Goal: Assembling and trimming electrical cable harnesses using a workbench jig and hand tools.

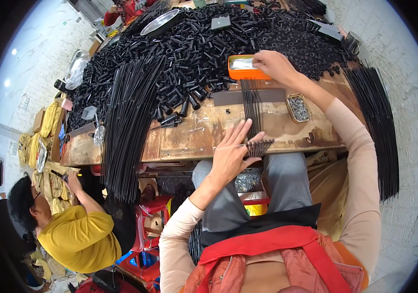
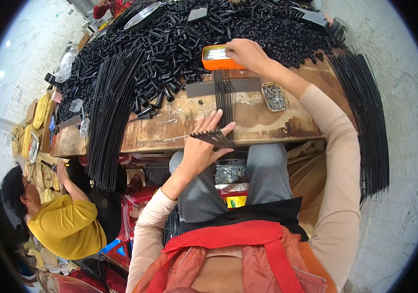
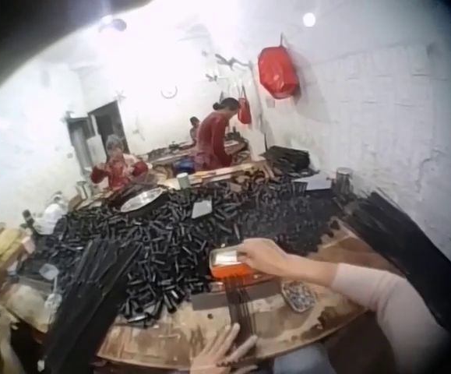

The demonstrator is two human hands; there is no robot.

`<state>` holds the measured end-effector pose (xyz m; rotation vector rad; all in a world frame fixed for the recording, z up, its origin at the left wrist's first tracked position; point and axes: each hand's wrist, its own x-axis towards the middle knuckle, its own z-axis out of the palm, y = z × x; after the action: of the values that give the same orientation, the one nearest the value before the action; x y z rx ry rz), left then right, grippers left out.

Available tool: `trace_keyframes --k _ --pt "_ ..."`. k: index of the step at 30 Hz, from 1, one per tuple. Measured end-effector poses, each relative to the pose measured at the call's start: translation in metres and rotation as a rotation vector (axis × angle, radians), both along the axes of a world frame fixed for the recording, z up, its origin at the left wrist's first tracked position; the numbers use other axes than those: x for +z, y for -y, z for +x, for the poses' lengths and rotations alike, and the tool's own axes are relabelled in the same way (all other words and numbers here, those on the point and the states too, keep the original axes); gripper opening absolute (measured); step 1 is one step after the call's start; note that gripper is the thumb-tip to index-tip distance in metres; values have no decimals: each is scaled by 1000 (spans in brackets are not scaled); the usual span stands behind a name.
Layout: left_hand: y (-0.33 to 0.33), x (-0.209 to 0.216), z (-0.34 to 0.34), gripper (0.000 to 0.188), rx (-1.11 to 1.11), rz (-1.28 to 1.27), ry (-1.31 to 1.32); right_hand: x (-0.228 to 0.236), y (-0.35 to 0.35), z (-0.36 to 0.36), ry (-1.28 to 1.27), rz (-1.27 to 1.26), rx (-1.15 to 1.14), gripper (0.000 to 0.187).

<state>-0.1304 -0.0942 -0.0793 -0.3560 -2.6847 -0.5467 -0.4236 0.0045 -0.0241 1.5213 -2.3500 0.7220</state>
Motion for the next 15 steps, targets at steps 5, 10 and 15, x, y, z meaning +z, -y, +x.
trace_keyframes --k 5,10,15 --pt "-2 6 -4 72 12 -75 72 -7 34 -42 130 232 -48 17" --pt "0 10 -16 78 -52 -61 137 0 36 -47 90 191 -98 16" --pt "1 7 -22 79 -38 -186 87 0 10 -28 -382 61 -97 15"
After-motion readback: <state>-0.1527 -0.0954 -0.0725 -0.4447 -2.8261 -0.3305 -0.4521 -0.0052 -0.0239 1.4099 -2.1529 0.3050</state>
